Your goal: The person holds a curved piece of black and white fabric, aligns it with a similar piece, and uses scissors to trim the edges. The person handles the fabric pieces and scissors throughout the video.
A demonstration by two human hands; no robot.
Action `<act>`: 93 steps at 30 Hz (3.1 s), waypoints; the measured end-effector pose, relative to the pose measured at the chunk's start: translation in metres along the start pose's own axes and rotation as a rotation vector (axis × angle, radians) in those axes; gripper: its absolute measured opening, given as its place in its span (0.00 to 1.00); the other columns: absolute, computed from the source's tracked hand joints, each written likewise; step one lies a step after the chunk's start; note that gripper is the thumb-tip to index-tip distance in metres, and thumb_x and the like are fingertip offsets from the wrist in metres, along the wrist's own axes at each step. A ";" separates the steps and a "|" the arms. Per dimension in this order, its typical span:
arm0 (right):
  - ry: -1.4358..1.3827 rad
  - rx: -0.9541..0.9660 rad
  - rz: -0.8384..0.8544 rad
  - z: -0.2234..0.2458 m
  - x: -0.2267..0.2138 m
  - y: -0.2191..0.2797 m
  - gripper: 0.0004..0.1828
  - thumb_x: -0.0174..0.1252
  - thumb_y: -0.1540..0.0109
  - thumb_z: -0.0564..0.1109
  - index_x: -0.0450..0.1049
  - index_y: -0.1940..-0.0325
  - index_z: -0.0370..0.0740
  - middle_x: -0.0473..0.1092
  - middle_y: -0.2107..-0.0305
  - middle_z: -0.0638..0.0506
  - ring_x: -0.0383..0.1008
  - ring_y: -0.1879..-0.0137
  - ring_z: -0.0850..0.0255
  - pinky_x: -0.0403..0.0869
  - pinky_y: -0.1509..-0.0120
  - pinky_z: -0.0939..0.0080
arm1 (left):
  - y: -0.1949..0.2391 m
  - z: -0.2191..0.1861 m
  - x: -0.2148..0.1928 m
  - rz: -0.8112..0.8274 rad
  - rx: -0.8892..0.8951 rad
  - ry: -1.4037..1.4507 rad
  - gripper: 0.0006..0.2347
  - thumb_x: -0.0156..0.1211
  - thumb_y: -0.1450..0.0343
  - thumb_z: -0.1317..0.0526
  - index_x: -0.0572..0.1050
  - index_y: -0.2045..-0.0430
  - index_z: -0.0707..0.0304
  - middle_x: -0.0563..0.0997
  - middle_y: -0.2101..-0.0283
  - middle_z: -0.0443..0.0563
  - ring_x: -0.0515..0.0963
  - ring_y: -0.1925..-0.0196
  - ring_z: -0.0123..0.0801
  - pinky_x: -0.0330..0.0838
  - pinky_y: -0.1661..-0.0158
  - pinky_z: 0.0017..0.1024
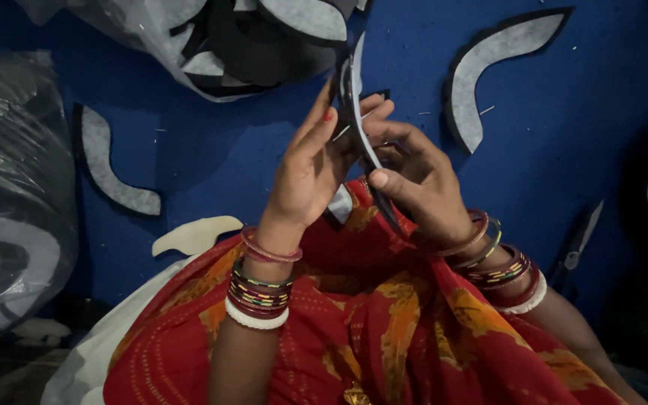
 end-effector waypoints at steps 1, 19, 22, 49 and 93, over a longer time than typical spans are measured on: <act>0.000 -0.002 -0.002 0.000 0.000 0.000 0.30 0.64 0.34 0.42 0.64 0.30 0.33 0.69 0.41 0.47 0.69 0.33 0.59 0.69 0.26 0.56 | 0.000 -0.001 0.000 0.002 -0.002 -0.001 0.28 0.42 0.17 0.51 0.46 0.22 0.58 0.65 0.28 0.67 0.64 0.23 0.52 0.61 0.25 0.48; 0.600 -0.395 -0.174 0.005 0.016 0.008 0.23 0.65 0.35 0.37 0.70 0.37 0.33 0.66 0.45 0.47 0.72 0.40 0.60 0.74 0.35 0.62 | 0.003 -0.008 0.000 0.119 0.021 0.196 0.28 0.44 0.23 0.60 0.50 0.24 0.58 0.63 0.27 0.70 0.63 0.22 0.56 0.59 0.23 0.47; 0.699 -0.413 -0.229 0.007 0.021 0.009 0.23 0.67 0.38 0.38 0.71 0.40 0.33 0.67 0.48 0.45 0.72 0.45 0.59 0.72 0.40 0.63 | 0.002 -0.002 0.001 0.066 0.044 0.144 0.24 0.39 0.17 0.51 0.51 0.25 0.58 0.67 0.31 0.69 0.68 0.25 0.57 0.68 0.29 0.52; 0.826 -0.494 -0.343 0.007 0.026 -0.005 0.21 0.68 0.34 0.42 0.74 0.39 0.35 0.67 0.49 0.45 0.72 0.43 0.57 0.74 0.41 0.63 | -0.001 -0.002 0.013 0.124 0.035 -0.139 0.29 0.37 0.17 0.44 0.47 0.23 0.62 0.52 0.20 0.66 0.52 0.16 0.52 0.54 0.20 0.46; 0.766 -0.387 -0.110 0.021 0.030 0.002 0.43 0.73 0.40 0.50 0.59 0.28 0.33 0.67 0.48 0.43 0.72 0.44 0.54 0.72 0.40 0.57 | 0.008 -0.022 0.011 -0.219 0.252 0.380 0.26 0.39 0.18 0.46 0.63 0.39 0.75 0.70 0.49 0.56 0.70 0.53 0.34 0.68 0.39 0.39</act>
Point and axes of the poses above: each hand's wrist, its own y-axis away from the middle knuckle, its own x-axis out of the palm, z = x × y, the point moved 1 cm from there along -y, towards the middle knuckle
